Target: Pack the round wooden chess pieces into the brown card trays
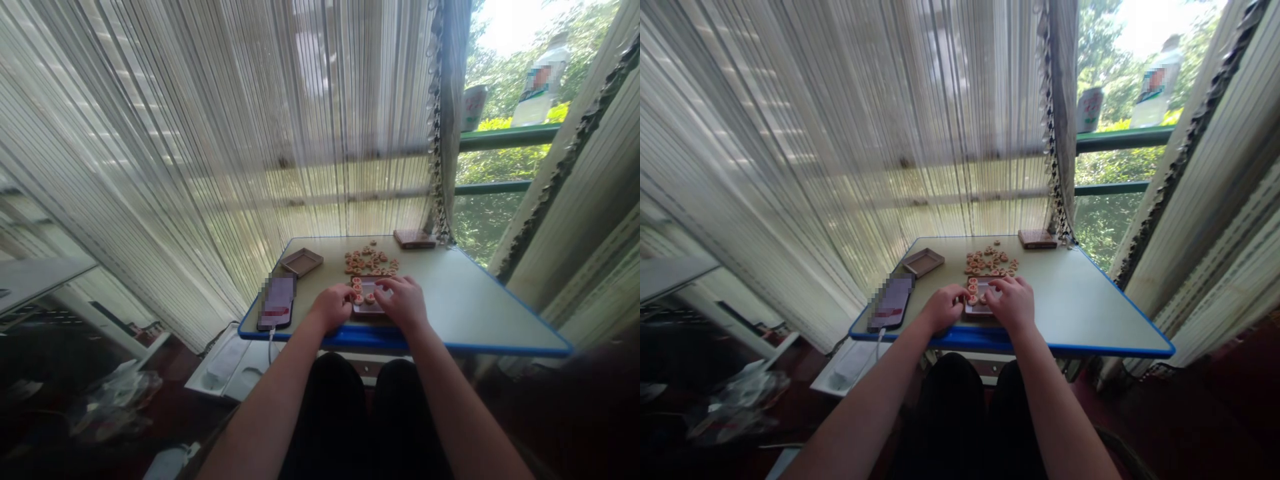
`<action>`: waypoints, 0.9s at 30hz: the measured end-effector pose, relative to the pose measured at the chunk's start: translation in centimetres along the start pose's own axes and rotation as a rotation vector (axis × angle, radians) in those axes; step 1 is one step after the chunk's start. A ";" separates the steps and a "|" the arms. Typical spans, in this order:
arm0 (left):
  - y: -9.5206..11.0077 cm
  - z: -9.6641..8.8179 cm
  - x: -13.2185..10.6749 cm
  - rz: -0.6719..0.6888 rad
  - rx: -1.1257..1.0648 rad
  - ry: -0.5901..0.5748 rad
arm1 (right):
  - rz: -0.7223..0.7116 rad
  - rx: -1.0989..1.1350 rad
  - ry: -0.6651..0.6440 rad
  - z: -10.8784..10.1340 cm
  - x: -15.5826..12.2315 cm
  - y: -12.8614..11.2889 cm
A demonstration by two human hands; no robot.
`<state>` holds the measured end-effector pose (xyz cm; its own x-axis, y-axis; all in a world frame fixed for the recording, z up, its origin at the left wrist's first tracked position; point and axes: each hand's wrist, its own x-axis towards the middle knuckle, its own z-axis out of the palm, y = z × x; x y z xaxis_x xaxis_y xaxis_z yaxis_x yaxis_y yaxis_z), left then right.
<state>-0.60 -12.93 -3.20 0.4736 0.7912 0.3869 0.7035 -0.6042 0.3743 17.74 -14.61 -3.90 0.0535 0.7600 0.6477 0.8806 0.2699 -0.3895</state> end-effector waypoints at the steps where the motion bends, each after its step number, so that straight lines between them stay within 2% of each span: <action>1: 0.0 0.0 0.0 -0.004 0.001 0.001 | 0.007 -0.018 -0.021 0.0 0.0 0.0; 7: 0.0 0.0 0.0 -0.014 -0.036 0.029 | 0.011 -0.060 -0.148 0.2 -0.1 0.3; 11: -0.2 -0.1 0.0 -0.027 -0.075 0.051 | 0.001 -0.036 -0.185 0.3 -0.2 0.4; 16: -0.3 -0.1 0.1 -0.048 -0.089 0.059 | -0.012 -0.006 -0.173 0.4 -0.2 0.6; 21: -0.3 -0.1 0.0 -0.014 -0.100 0.093 | -0.006 0.001 -0.152 0.2 -0.2 0.5; 27: -0.2 -0.2 -0.1 0.020 -0.130 0.083 | -0.062 -0.050 -0.057 0.0 -0.3 -0.4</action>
<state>-0.87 -12.87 -3.15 0.4376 0.7714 0.4621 0.6168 -0.6314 0.4699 17.42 -14.98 -3.97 -0.0276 0.7757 0.6305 0.9037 0.2889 -0.3159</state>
